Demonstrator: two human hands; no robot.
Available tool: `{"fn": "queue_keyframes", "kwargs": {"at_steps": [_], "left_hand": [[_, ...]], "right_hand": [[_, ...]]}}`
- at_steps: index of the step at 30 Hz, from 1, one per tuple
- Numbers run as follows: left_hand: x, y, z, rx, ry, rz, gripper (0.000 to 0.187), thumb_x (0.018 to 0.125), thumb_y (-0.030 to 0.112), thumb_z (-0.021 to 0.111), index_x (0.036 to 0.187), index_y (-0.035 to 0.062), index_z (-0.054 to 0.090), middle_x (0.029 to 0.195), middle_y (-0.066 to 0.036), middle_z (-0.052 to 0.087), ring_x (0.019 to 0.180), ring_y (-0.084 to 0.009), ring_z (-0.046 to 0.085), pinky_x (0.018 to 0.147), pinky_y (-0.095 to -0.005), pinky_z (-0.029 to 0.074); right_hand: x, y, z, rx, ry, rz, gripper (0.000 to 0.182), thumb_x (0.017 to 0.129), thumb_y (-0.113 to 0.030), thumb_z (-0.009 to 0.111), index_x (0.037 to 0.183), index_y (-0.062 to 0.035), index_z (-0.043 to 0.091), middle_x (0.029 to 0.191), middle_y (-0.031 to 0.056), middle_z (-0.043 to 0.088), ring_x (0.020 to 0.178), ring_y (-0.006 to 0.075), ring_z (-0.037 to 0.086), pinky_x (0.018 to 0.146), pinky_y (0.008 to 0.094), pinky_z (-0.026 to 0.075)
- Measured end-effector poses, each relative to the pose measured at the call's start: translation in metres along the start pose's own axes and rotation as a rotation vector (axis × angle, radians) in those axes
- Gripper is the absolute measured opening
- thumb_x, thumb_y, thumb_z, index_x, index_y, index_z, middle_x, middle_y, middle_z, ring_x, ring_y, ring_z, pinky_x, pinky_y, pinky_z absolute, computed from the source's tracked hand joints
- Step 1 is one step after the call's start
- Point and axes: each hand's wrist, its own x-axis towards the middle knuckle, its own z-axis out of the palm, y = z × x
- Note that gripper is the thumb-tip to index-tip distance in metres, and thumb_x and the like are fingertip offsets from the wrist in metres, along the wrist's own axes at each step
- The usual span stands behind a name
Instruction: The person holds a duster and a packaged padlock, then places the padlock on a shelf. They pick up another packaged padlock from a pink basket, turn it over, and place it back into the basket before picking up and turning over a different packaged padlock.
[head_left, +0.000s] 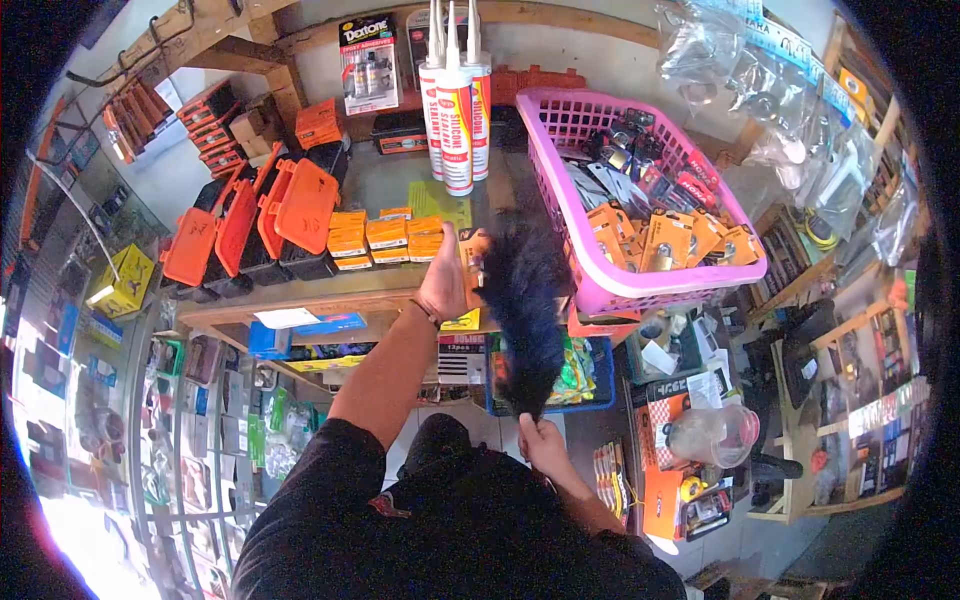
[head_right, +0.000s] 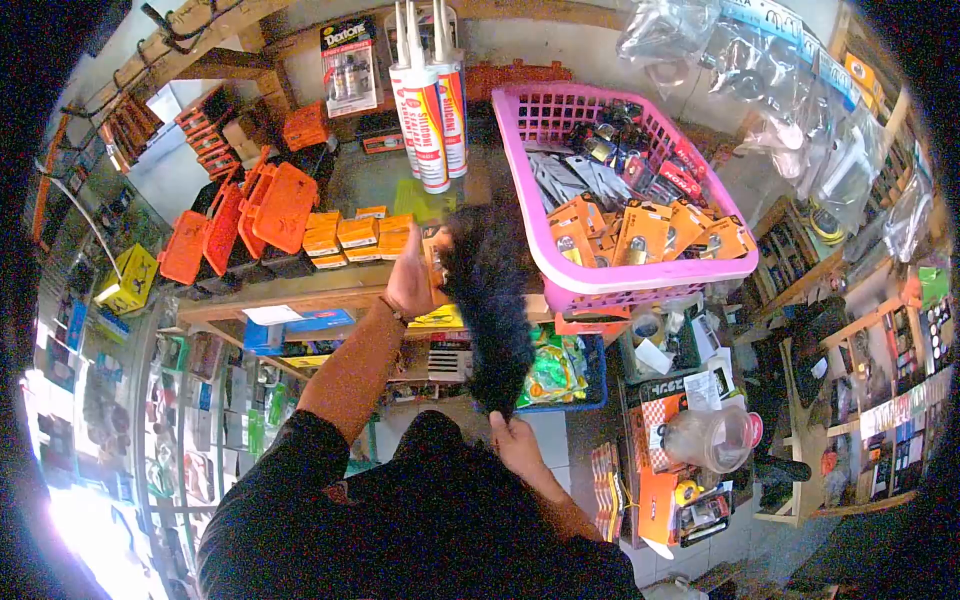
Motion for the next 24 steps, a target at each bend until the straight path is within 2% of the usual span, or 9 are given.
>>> {"fn": "queue_keyframes", "kwargs": {"at_steps": [3,6,7,11,13,16,18,21,24], "left_hand": [[0.005,0.004,-0.001,0.066,-0.539,-0.048,0.076,0.078,0.066,0.033,0.129,0.0106,0.033,0.125,-0.019,0.042,0.107,-0.0362,0.047,0.085,-0.0522,0.041],[-0.012,-0.003,0.025,-0.175,-0.117,-0.015,0.077,0.077,0.069,0.03,0.128,0.0111,0.036,0.125,-0.017,0.043,0.105,-0.0326,0.05,0.084,-0.0456,0.044],[-0.013,0.003,0.021,0.238,0.18,-0.063,0.077,0.078,0.069,0.026,0.129,0.0116,0.036,0.126,-0.015,0.042,0.105,-0.0304,0.051,0.086,-0.0442,0.043],[-0.01,-0.005,0.035,0.03,0.046,-0.004,0.069,0.078,0.069,0.026,0.115,0.0152,0.048,0.102,-0.005,0.058,0.089,-0.0218,0.057,0.082,-0.0442,0.044],[-0.008,-0.002,0.019,0.257,-0.199,0.028,0.067,0.078,0.069,0.026,0.114,0.0176,0.049,0.101,-0.003,0.058,0.09,-0.0197,0.056,0.085,-0.0509,0.039],[0.003,0.001,-0.02,0.18,0.137,-0.012,0.07,0.078,0.068,0.029,0.125,0.0168,0.04,0.112,-0.012,0.053,0.101,-0.0295,0.052,0.088,-0.0585,0.033],[0.0,-0.002,-0.003,0.114,0.055,-0.035,0.072,0.077,0.069,0.031,0.125,0.017,0.04,0.115,-0.018,0.051,0.103,-0.0332,0.051,0.088,-0.0581,0.034],[-0.009,-0.003,0.015,0.228,-0.189,0.047,0.07,0.077,0.07,0.029,0.113,0.0139,0.05,0.106,-0.008,0.057,0.092,-0.0249,0.056,0.082,-0.0491,0.042],[-0.005,0.0,0.006,0.079,0.094,-0.019,0.073,0.078,0.068,0.03,0.12,0.0095,0.043,0.11,-0.015,0.054,0.095,-0.0343,0.054,0.083,-0.0486,0.043]], "right_hand": [[0.0,0.003,-0.004,-0.4,-0.021,-0.14,0.049,0.089,-0.04,0.043,0.052,-0.0075,0.043,0.046,0.0004,0.042,0.04,0.0102,0.042,0.039,0.025,0.034],[-0.003,-0.011,-0.004,-0.013,0.037,-0.015,0.051,0.088,-0.042,0.042,0.051,-0.0073,0.043,0.044,0.0011,0.042,0.04,0.0108,0.043,0.039,0.0257,0.035],[-0.002,-0.01,-0.004,-0.015,0.03,-0.014,0.051,0.088,-0.042,0.042,0.051,-0.0073,0.043,0.044,0.0011,0.042,0.04,0.0108,0.043,0.039,0.0257,0.035],[-0.002,-0.004,-0.003,-0.169,-0.048,-0.055,0.05,0.089,-0.041,0.041,0.052,-0.0073,0.044,0.045,0.0011,0.042,0.041,0.0109,0.043,0.039,0.0263,0.034],[-0.001,-0.005,-0.004,-0.275,-0.045,-0.13,0.05,0.089,-0.041,0.04,0.052,-0.0074,0.044,0.045,0.001,0.042,0.04,0.0108,0.043,0.039,0.0262,0.034],[-0.004,-0.008,-0.003,0.02,-0.021,0.067,0.05,0.09,-0.04,0.04,0.051,-0.0082,0.043,0.045,0.0002,0.041,0.04,0.0103,0.04,0.039,0.026,0.033],[-0.002,0.004,0.001,-0.045,-0.088,0.031,0.049,0.09,-0.039,0.04,0.052,-0.0084,0.042,0.045,-0.0002,0.04,0.039,0.0096,0.038,0.039,0.0251,0.032],[-0.002,0.007,0.0,-0.095,-0.082,-0.018,0.047,0.09,-0.04,0.041,0.055,-0.0087,0.041,0.045,-0.0003,0.04,0.039,0.0092,0.036,0.038,0.025,0.03],[-0.003,-0.013,0.001,0.081,-0.069,0.043,0.047,0.089,-0.04,0.041,0.055,-0.0087,0.041,0.045,-0.0005,0.04,0.039,0.009,0.036,0.038,0.0249,0.03]]}}
